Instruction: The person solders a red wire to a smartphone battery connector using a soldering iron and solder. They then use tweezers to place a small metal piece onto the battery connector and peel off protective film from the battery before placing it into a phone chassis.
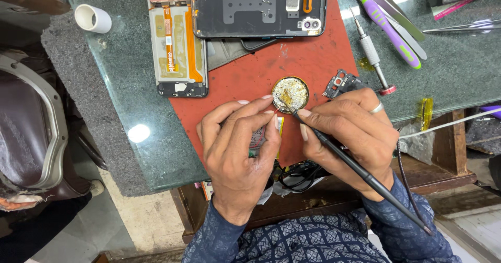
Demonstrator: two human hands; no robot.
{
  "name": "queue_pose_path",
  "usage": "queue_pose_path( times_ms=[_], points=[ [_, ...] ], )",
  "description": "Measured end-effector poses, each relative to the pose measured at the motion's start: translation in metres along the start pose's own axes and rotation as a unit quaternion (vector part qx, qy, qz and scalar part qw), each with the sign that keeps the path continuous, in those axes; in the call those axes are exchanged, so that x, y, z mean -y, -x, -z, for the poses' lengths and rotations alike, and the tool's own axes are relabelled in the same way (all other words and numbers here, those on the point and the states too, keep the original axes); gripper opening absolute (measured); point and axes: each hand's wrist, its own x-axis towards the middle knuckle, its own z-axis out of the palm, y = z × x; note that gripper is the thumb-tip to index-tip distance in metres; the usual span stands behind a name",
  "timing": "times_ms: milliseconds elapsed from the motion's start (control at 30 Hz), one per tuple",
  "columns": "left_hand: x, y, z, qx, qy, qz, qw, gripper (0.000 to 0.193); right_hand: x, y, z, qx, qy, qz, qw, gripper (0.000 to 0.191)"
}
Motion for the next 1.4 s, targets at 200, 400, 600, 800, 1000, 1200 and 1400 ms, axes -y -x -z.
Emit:
queue_pose_path(
  times_ms=[200,400,600,800,1000,1200,1400],
  points=[
    [0.001,0.002,-0.001,-0.001,0.000,-0.007,1.000,0.019,-0.001,0.003,-0.002,-0.007,0.003,0.000,1.000,0.019],
    [0.000,0.005,0.000,-0.004,-0.002,-0.017,1.000,0.019,-0.001,0.006,-0.004,-0.016,0.009,0.008,1.000,0.018],
    [0.000,0.006,0.003,-0.009,0.001,-0.026,1.000,0.020,0.002,0.007,0.001,-0.018,-0.011,0.000,1.000,0.013],
    [0.004,0.005,0.002,-0.008,0.000,-0.027,1.000,0.020,0.004,0.005,-0.002,-0.013,-0.005,0.001,1.000,0.012],
    [0.005,0.005,0.001,-0.003,-0.017,-0.033,0.999,0.018,0.002,0.004,-0.004,-0.011,0.006,0.000,1.000,0.014],
    [0.005,0.005,0.001,-0.004,-0.023,-0.039,0.999,0.018,0.001,0.004,-0.007,-0.023,0.010,-0.001,1.000,0.016],
    [0.004,0.006,0.001,-0.007,-0.023,-0.047,0.999,0.018,0.001,0.007,-0.008,-0.029,0.015,-0.007,0.999,0.014]
  ],
)
